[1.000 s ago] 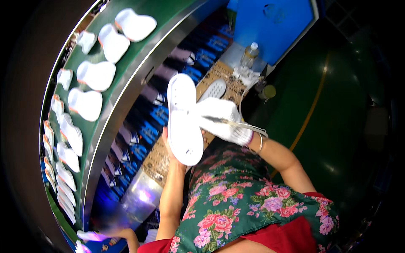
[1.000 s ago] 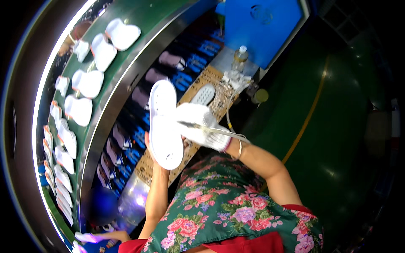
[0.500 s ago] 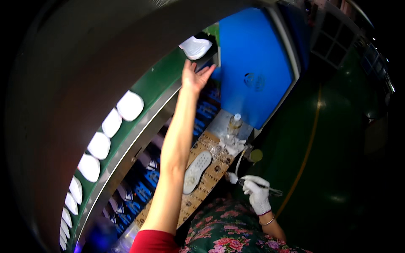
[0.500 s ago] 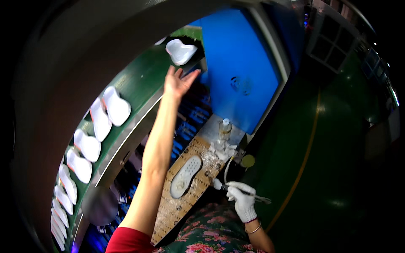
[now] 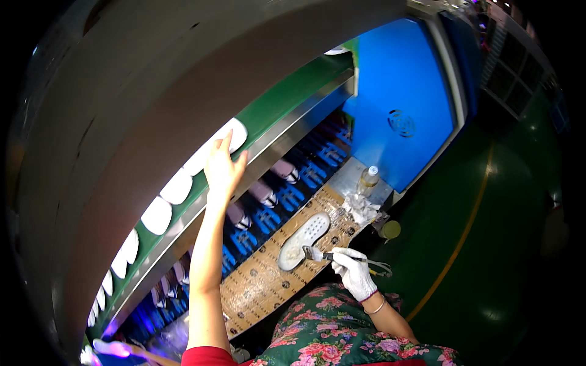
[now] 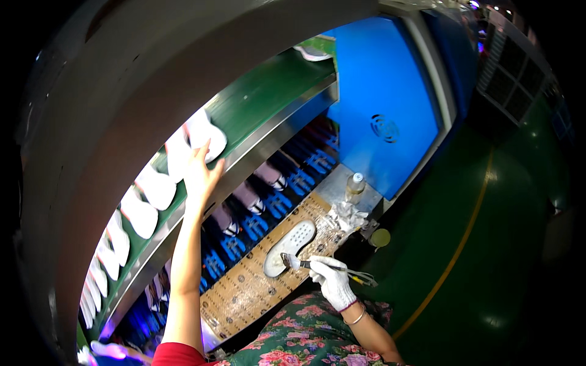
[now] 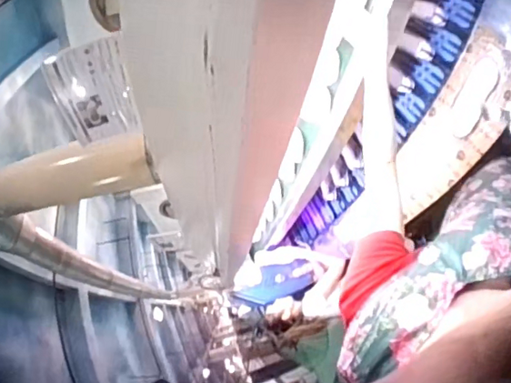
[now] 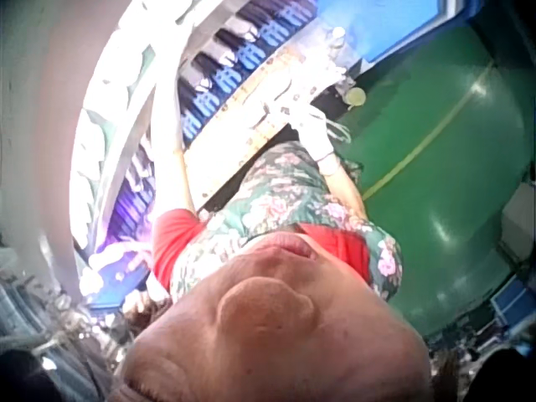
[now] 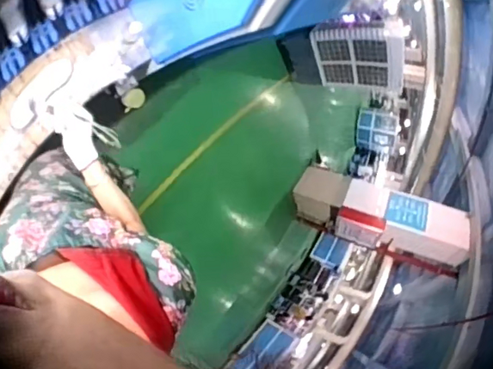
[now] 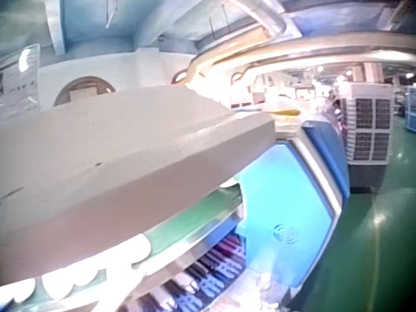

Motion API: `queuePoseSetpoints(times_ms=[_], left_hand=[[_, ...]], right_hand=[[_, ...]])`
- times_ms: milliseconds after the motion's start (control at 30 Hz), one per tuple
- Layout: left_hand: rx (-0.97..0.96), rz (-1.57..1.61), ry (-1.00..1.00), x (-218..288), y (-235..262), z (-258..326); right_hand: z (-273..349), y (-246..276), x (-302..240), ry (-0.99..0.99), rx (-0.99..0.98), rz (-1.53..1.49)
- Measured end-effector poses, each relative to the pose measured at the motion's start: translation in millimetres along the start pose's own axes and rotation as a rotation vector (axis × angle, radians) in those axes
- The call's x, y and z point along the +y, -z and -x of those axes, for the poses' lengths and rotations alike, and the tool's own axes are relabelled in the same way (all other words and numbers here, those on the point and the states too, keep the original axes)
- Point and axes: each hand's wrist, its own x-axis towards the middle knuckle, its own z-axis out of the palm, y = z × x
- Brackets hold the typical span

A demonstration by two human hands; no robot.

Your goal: The person picks up a white shoe insole from a conveyor belt, wipes the top surface with a cloth, and then uses a brush tool to apply a liquid substance across the bottom of the insole before placing it back on the belt.

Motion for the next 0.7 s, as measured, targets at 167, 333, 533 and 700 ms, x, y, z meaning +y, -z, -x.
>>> queuePoseSetpoints(times_ms=[167,333,533,700], left_hand=[[-0.010,0.540,0.196,-34.2,12.0,15.9],[0.365,1.283,0.296,-33.6,82.5,59.5],[0.681,1.253,0.522,-67.0,182.0,174.6],[0.383,1.304,0.988,-89.9,195.4,293.0]], right_hand=[[-5.7,-24.3,33.3,-0.127,-0.094,-0.062],[-5.4,-39.9,51.4,-0.240,-0.119,-0.088],[-15.2,-64.0,52.0,-0.220,-0.129,-0.087],[-18.1,-99.4,51.3,-0.295,-0.328,-0.187]])
